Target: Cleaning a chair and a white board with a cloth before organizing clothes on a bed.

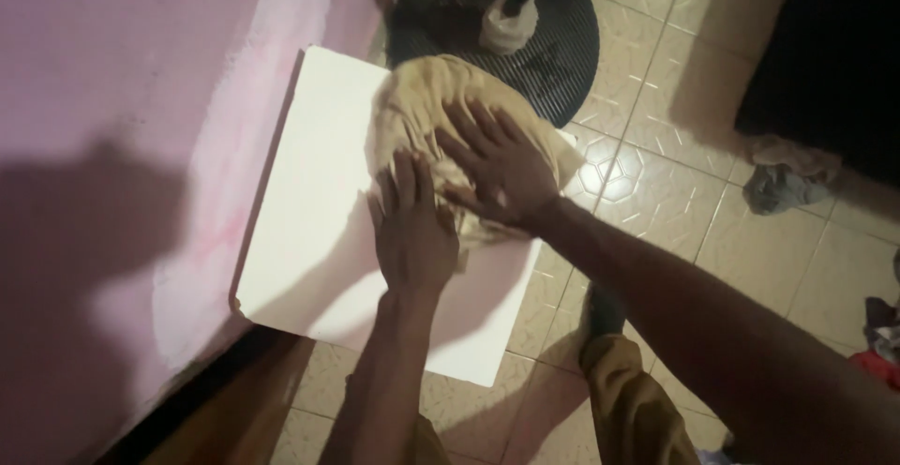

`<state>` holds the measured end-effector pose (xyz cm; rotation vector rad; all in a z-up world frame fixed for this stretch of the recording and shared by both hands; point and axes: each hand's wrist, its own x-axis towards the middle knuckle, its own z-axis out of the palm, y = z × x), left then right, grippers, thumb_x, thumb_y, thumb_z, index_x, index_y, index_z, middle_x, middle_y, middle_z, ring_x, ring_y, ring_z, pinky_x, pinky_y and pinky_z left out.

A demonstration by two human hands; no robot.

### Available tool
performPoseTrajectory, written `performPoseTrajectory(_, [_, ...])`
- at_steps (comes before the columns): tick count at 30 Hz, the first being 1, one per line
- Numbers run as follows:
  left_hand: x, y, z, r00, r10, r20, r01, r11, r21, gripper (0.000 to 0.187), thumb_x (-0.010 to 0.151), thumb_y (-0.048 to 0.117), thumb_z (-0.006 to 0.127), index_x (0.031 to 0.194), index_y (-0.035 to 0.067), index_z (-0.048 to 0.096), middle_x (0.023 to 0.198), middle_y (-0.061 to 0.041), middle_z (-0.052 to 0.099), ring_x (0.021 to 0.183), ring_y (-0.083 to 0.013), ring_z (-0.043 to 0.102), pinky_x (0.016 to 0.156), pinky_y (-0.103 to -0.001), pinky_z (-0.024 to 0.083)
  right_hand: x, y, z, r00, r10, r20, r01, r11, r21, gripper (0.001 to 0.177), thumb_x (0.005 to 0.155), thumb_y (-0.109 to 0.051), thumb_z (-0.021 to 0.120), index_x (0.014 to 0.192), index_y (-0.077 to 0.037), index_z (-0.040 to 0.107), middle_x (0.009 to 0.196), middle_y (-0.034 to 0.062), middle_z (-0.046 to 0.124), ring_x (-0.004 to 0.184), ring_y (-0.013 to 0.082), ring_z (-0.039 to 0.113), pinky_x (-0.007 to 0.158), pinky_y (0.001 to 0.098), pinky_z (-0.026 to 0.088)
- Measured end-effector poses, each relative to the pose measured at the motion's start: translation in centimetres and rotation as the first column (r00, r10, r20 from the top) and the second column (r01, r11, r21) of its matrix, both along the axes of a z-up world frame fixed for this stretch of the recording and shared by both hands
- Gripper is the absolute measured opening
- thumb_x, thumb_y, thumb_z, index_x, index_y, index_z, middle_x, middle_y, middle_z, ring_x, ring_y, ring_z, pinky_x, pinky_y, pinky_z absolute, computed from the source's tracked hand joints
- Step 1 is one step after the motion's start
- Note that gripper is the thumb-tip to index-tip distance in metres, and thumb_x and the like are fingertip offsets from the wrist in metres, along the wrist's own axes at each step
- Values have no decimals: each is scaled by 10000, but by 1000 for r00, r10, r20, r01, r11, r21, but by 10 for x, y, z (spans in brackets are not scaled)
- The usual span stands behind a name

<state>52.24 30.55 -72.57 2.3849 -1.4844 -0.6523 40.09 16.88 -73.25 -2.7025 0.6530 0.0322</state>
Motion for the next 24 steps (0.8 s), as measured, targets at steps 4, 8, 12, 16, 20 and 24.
performPoseTrajectory(4, [8,-8,-4,1000,-21,16,21,1000,-15,721,924,225,616,1555,9,341,1660,-189,230,1498,-453,249,1223,-582,189,7,8,1,998,-53,31,53,999,-2,785,1014,-632,454,1590,-104,378,1705,202,204,1582,408,186,1275,541,149])
performPoseTrajectory(8, [10,2,-2,999,-40,21,39,998,47,737,917,218,606,1565,23,314,1665,-178,215,1509,-425,230,1220,-582,176,15,42,2,979,-201,23,202,979,-23,773,1013,-569,458,1606,-91,330,1696,221,200,1568,411,180,1256,542,139])
performPoseTrajectory(12, [0,44,5,1000,-27,-5,27,994,106,683,978,236,548,1566,1,293,1657,-211,210,1506,-434,205,1223,-566,153,13,102,-7,948,-315,-52,316,948,22,759,1006,-523,446,1609,-88,292,1686,224,198,1558,403,153,1256,532,113])
performPoseTrajectory(16, [-18,117,9,998,-41,41,35,991,130,696,956,251,526,1553,-10,283,1644,-215,223,1510,-423,208,1232,-535,145,-2,161,7,961,-268,-76,273,960,67,734,1008,-496,454,1582,-71,285,1674,227,196,1555,398,151,1250,529,98])
performPoseTrajectory(20, [-36,178,13,995,-60,79,59,998,16,667,896,235,528,1495,-30,402,1615,-235,329,1464,-475,315,1201,-527,226,-25,212,10,979,-188,-81,199,967,161,731,1013,-472,455,1576,-34,296,1664,251,201,1549,402,176,1243,534,101])
performPoseTrajectory(24, [-41,218,-3,998,-57,-2,57,994,-88,586,864,163,487,1404,-62,527,1556,-280,408,1410,-536,373,1167,-591,297,-47,244,17,982,-187,-40,191,951,241,685,1071,-460,447,1601,-46,314,1696,245,228,1585,397,201,1282,506,144])
